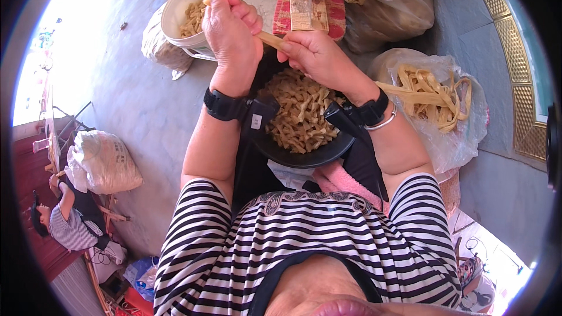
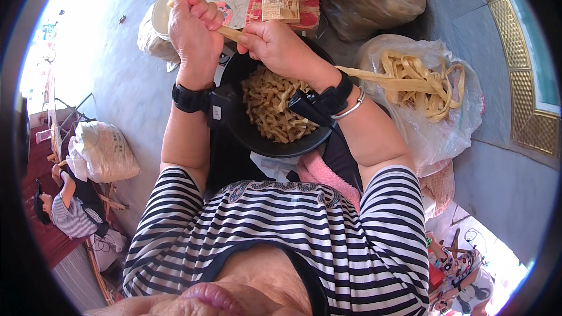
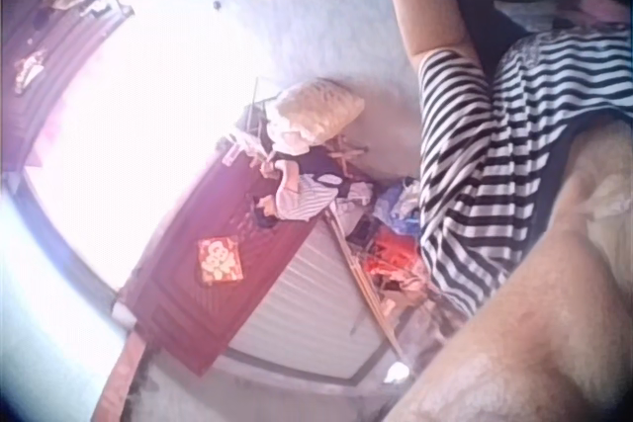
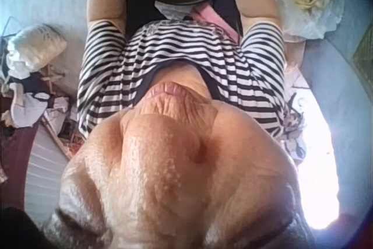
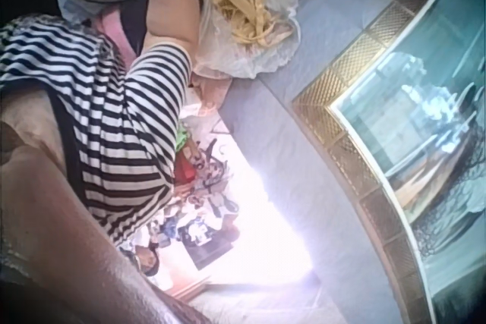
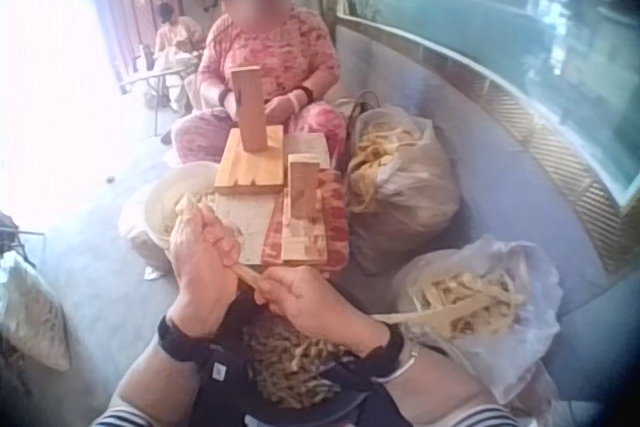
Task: The person is shredding long strips of bamboo shoots using a small wooden tool and by hand, placing the resulting pieces into a black bowl.
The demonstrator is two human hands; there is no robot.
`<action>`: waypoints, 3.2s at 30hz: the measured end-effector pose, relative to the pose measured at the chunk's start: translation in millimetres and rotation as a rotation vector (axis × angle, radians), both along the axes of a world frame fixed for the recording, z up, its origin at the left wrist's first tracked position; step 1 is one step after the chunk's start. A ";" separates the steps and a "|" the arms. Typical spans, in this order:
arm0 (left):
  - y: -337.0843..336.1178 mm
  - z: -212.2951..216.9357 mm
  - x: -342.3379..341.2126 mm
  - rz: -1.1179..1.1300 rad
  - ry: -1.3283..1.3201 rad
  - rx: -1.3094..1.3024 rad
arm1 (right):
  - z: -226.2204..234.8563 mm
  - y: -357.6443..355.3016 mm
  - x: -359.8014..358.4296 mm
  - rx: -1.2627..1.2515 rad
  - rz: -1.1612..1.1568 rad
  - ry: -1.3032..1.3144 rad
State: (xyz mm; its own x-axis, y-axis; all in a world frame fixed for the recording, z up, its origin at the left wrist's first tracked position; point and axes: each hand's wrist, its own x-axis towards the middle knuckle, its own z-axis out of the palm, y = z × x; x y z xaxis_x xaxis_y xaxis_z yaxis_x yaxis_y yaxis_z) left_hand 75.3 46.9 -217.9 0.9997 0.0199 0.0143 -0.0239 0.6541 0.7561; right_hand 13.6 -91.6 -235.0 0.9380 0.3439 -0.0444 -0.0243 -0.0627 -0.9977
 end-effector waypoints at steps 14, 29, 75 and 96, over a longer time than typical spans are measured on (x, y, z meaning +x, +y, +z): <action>-22.9 -20.7 -29.2 0.239 -0.971 0.891 | 1.3 -11.3 -12.0 0.309 -0.167 -0.133; -21.9 -13.6 -34.3 0.050 -0.743 1.227 | -7.7 -29.0 -3.1 0.628 -0.128 0.493; 23.3 -3.4 -2.2 -0.617 -0.439 1.253 | 4.9 -74.1 -3.1 0.047 -0.156 -0.177; -26.9 -45.9 45.5 -0.107 -0.458 1.525 | -47.4 -68.7 72.7 -0.676 -0.613 -0.492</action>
